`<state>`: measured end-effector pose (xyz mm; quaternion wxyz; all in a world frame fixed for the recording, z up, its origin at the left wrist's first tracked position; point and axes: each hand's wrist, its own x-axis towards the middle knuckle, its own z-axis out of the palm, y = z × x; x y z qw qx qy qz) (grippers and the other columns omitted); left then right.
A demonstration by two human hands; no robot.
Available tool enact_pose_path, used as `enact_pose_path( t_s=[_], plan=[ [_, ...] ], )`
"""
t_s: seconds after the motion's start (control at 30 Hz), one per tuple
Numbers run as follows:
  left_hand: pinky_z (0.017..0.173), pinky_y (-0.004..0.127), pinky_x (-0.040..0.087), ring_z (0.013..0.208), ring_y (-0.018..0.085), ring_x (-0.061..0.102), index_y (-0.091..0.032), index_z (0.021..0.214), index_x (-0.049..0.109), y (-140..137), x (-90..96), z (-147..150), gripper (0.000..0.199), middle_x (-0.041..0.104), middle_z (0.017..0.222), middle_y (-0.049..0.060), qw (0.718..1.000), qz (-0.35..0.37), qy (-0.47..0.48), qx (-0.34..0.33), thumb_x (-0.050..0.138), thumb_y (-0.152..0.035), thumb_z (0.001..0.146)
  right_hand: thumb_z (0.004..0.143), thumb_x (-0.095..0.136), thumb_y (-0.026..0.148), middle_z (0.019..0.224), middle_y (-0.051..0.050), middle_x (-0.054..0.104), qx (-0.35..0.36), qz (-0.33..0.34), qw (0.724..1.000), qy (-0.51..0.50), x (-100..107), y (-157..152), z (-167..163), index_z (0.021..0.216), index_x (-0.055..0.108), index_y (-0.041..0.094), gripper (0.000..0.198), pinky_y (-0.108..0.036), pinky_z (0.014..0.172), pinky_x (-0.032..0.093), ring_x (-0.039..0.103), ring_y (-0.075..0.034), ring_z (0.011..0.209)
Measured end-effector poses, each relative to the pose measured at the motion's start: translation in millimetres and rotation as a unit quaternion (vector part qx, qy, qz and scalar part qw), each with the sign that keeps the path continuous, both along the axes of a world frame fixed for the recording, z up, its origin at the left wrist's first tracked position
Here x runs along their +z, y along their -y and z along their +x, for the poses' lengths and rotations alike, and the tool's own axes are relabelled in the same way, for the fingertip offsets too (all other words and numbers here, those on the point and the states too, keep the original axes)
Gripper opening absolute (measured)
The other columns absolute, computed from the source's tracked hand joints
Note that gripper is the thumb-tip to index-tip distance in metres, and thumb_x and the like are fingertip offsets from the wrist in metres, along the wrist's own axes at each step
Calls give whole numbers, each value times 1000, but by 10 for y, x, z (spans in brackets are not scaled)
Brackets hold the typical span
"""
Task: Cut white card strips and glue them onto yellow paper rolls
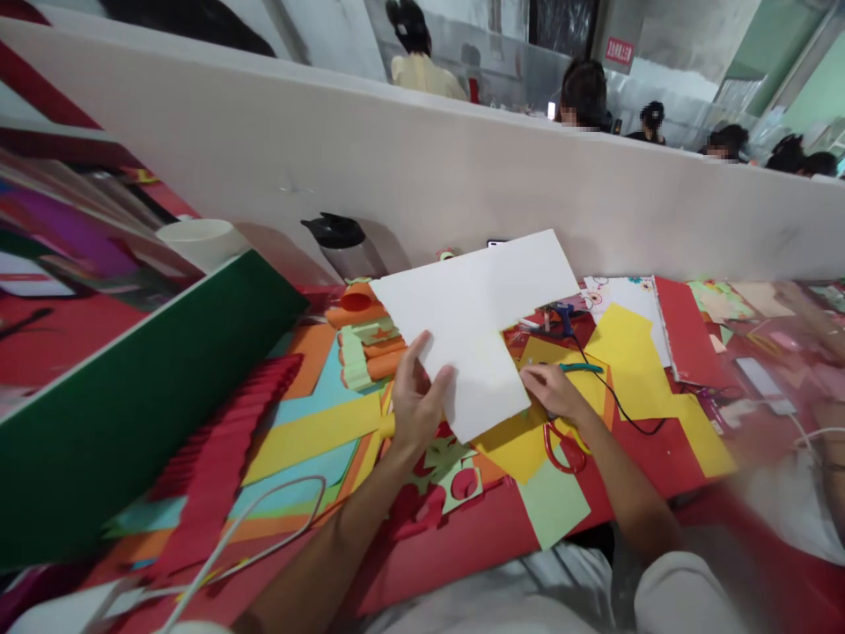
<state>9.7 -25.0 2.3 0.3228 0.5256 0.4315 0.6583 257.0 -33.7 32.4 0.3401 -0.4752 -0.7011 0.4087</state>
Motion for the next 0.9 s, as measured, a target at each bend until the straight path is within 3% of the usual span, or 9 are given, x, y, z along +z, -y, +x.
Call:
enact_pose_path(
  t_s=[0.1,0.17,0.3,0.5,0.57,0.67,0.73,0.83,0.9],
  plan=[
    [127,48,41,151,33,50,-21,154,54,-20,35,3,75,53,161,16,1000,2,-10,3,74,-58,92,99,51,68,59,4,44,44,-76,996,-30,38,4,-5,70,50,22,54,-27,54,33,42,-12,56],
    [120,45,49,147,33,54,-22,159,47,-23,76,3,84,53,160,18,1000,-10,-9,2,74,-63,90,94,58,69,63,4,48,62,-105,991,-61,65,8,-12,76,56,22,51,-26,53,35,42,-12,56],
    [94,38,64,124,29,71,-27,165,32,-15,164,1,94,69,140,17,996,-58,40,-46,73,-66,90,89,67,63,71,2,55,34,-115,987,-107,86,33,-52,85,63,21,43,-26,56,42,48,-13,61],
    [76,31,64,95,25,77,-19,146,53,-8,171,10,84,77,122,15,974,-110,70,-187,86,-59,79,92,64,61,72,2,58,-27,-84,988,-123,106,53,-91,89,63,20,41,-25,55,43,51,-13,61],
    [70,29,63,84,22,76,-18,138,56,-13,158,2,76,78,112,12,972,-115,75,-189,86,-56,80,94,61,60,74,1,61,-39,-63,992,-101,145,46,-60,96,65,20,40,-25,59,46,55,-14,62],
    [60,23,57,69,16,70,-19,125,56,-53,148,-62,64,75,94,6,988,-81,101,-83,84,-58,83,100,55,54,89,-3,72,-59,-6,998,-12,266,45,69,113,67,21,37,-28,70,49,65,-17,74],
    [53,20,51,63,12,64,-20,120,54,-97,145,-132,61,71,87,3,993,-56,107,-5,84,-59,83,102,56,46,94,-4,75,-80,32,989,121,369,58,198,117,67,22,30,-29,76,47,69,-19,83],
    [52,20,48,62,11,60,-21,119,52,-157,138,-223,63,68,89,2,993,-32,98,64,82,-63,83,103,58,39,88,-4,76,-67,32,934,349,491,91,383,116,69,23,23,-30,74,40,70,-22,86],
    [54,20,48,64,11,59,-21,118,52,-177,133,-248,64,67,91,3,992,-23,83,88,81,-66,83,102,61,39,92,-5,77,-22,-3,899,438,524,118,451,117,68,23,24,-30,71,36,71,-24,89]
  ],
)
